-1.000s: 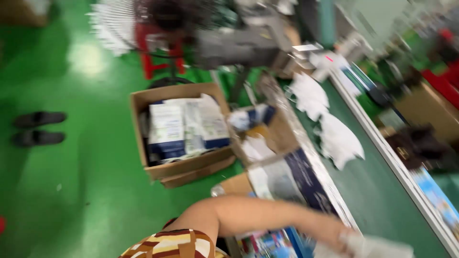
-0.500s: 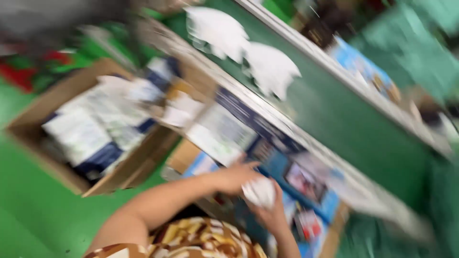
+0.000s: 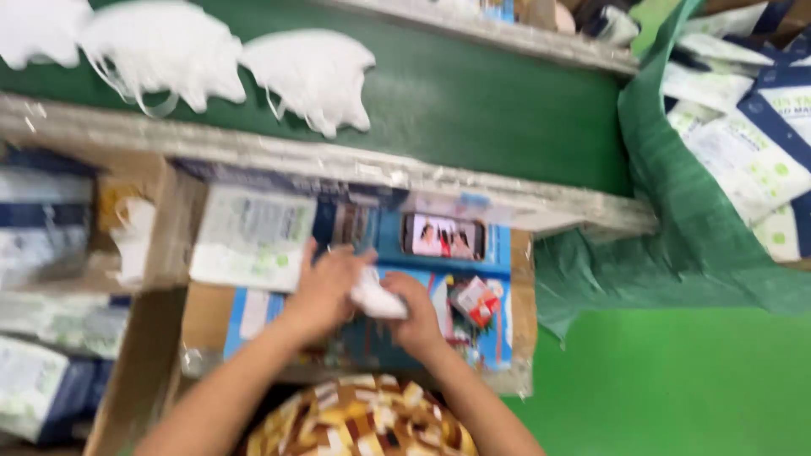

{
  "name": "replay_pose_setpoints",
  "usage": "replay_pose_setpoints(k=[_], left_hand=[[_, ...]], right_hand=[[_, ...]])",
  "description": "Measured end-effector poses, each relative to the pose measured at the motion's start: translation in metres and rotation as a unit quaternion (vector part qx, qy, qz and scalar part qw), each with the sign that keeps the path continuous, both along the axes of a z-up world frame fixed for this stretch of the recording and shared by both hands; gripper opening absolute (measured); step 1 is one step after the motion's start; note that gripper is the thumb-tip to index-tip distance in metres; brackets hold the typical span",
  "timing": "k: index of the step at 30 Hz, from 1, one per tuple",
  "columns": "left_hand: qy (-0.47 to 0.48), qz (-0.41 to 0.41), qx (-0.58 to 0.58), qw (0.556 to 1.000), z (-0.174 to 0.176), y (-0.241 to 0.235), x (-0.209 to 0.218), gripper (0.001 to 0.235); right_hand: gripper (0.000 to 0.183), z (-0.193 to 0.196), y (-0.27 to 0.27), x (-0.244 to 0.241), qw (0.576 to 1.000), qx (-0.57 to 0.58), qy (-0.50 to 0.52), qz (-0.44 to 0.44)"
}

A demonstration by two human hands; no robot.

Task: The recorder is packing white face masks into plastic bags on a conveyor belt.

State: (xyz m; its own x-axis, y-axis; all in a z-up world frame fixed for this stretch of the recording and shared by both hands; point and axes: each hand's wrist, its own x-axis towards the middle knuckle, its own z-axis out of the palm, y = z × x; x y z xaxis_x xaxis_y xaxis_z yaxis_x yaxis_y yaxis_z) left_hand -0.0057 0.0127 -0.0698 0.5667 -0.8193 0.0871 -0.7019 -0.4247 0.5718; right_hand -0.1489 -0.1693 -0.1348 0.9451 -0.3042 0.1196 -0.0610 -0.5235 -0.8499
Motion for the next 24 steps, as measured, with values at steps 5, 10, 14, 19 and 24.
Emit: replay_pose_setpoints(k=[5, 10, 14, 19, 24], left_hand=[[-0.044, 0.020, -0.049, 0.998, 0.018, -0.012, -0.019, 0.080], [0.048, -0.120, -0.149, 0.980, 0.013, -0.008, -0.022, 0.074], [0.056, 0.165, -0.062, 0.983, -0.024, 0.012, 0.013, 0.039], [-0.015, 0.192, 0.114, 0.975, -0.016, 0.006, 0.032, 0.043], [-0.105, 0.201, 0.177, 0.958, -0.051, -0.013, 0.031, 0.036]], right_hand=[[0.078, 0.042, 0.018, 0.004, 0.985, 0.154, -0.040, 0.064], [0.044, 0.012, -0.018, -0.010, 0.969, 0.221, 0.079, 0.083], [0.036, 0.100, -0.053, -0.025, 0.955, 0.175, 0.215, 0.106], [0.038, 0.097, -0.054, -0.017, 0.962, 0.149, 0.226, -0.018], [0.042, 0.079, -0.046, -0.014, 0.953, 0.125, 0.226, -0.161]])
